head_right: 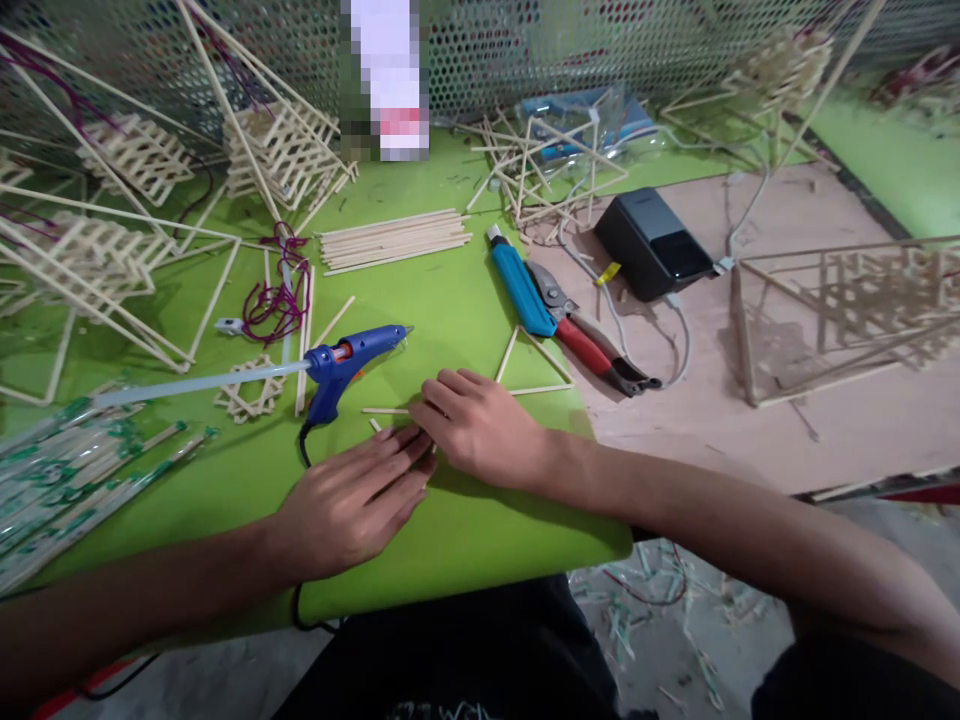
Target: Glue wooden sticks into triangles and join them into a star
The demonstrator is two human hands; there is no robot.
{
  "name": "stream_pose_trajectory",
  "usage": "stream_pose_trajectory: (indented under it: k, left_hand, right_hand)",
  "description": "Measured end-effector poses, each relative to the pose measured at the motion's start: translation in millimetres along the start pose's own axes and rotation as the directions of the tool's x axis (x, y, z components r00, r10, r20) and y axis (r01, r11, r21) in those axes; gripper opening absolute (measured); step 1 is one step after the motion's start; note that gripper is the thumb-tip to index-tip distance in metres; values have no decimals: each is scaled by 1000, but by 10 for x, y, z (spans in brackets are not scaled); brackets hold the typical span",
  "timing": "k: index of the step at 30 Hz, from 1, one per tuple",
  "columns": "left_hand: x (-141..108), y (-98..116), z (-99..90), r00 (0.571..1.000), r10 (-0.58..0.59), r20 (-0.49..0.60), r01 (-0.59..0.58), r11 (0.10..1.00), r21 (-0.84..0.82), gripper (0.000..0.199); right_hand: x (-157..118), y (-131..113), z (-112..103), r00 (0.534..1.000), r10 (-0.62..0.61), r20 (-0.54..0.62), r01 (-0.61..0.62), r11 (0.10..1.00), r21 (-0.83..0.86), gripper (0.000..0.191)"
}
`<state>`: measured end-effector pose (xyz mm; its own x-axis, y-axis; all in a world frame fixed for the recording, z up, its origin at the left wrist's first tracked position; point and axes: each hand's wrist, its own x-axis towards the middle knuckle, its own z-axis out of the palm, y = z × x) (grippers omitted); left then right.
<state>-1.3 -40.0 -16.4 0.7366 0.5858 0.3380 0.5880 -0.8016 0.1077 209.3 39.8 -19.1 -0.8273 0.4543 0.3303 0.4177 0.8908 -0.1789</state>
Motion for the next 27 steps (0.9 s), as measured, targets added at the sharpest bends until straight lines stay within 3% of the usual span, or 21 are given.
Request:
stream_pose_trajectory:
  k: [9, 16, 27]
  left_hand:
    - [4, 6, -35, 1000, 3, 16, -2, 999, -48, 36]
    - [-11, 5, -16, 999, -2, 42, 4, 999, -51, 39]
    - [-1, 19, -20, 999, 1, 54, -1, 1000, -2, 41]
  right_hand:
    - [-57, -110, -33, 999, 43, 13, -44, 998, 49, 16]
    - [-3, 38, -92, 999, -39, 29, 39, 999, -3, 18]
    - [-29, 85, -102, 998, -44, 43, 43, 999, 32, 21]
